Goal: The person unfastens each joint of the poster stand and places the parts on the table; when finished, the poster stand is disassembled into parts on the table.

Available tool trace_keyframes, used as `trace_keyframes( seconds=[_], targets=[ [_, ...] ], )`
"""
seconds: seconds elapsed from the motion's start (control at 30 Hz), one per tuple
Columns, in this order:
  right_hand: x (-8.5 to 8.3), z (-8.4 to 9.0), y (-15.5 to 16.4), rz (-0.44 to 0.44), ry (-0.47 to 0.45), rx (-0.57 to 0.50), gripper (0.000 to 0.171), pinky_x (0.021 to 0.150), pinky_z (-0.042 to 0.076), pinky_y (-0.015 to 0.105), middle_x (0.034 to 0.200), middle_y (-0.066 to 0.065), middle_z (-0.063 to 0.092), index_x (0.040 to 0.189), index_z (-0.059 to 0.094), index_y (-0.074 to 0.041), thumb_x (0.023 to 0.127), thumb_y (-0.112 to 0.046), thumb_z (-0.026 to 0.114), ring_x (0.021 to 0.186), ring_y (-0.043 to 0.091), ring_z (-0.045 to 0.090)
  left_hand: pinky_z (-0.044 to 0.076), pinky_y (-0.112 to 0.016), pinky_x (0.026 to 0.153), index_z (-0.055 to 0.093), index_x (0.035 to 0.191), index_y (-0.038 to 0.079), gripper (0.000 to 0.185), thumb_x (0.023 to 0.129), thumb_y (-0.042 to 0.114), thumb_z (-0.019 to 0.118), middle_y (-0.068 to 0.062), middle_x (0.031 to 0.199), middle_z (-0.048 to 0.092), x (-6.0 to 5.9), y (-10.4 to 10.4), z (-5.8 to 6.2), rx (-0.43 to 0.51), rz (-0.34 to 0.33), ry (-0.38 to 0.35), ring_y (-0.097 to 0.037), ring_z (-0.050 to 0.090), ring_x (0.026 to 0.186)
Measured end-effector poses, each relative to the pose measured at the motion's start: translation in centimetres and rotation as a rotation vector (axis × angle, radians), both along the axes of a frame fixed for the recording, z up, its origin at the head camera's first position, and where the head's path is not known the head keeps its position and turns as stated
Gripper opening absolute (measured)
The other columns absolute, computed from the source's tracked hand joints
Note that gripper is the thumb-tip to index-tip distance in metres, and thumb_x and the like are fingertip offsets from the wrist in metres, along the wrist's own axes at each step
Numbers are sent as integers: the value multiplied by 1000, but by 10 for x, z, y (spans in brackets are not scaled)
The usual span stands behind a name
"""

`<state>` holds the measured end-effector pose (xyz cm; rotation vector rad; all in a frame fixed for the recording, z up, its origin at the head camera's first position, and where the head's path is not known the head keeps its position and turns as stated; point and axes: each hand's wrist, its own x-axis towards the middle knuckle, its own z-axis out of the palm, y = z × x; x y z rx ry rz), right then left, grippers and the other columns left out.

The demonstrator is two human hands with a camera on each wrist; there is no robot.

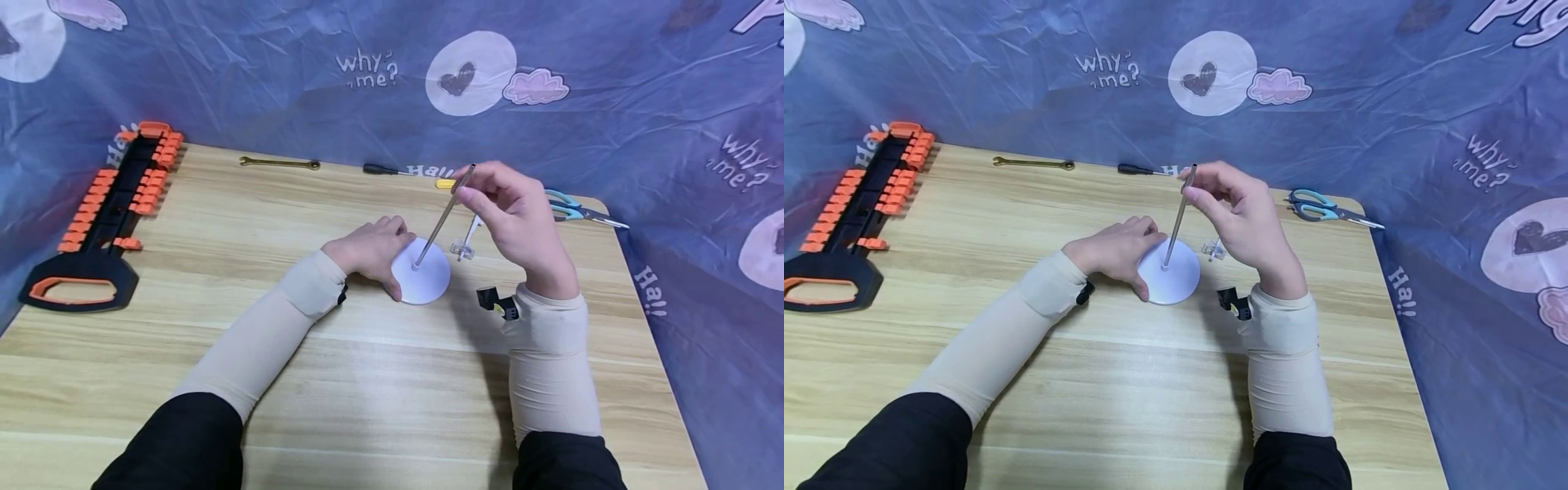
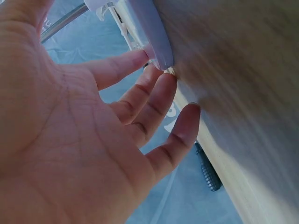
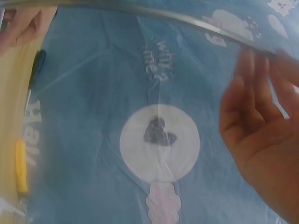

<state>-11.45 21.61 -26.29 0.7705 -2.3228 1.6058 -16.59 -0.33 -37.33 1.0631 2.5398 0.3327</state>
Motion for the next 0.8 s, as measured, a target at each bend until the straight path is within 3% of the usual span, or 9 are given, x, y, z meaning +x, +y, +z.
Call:
trace_keyframes(
  seconds=[0.13, 0.33, 0.57, 0.8],
  targets=[
    [0, 1, 5, -30, -2, 205, 9, 89, 54, 22, 107, -3, 77, 101, 79, 0, 101, -1, 70, 99, 10, 70, 46, -44, 107, 45, 159, 11, 124, 61, 63, 99, -9, 149, 45, 1, 1, -1, -7, 3, -1, -26, 44, 130],
    [-3, 1, 9, 14, 67, 399, 16, 90, 51, 19, 112, -1, 80, 111, 83, -13, 103, -7, 70, 101, 3, 71, 46, -45, 108, 46, 159, 13, 122, 61, 61, 100, -9, 150, 45, 1, 2, 0, -6, 12, -14, -26, 44, 131],
    [-6, -1, 8, 5, 156, 404, 16, 92, 51, 18, 107, -2, 81, 105, 85, -13, 100, -4, 73, 103, 6, 72, 46, -45, 108, 46, 158, 13, 120, 62, 61, 99, -8, 149, 44, 0, 1, 1, -14, 10, -15, -26, 43, 130],
    [-7, -4, 7, -10, 181, 378, 13, 88, 52, 17, 103, -1, 81, 102, 86, -11, 98, -4, 75, 99, 2, 72, 45, -45, 108, 46, 158, 13, 120, 62, 63, 98, -8, 150, 44, 1, 1, 1, -23, 8, -13, -26, 43, 131]
  ],
)
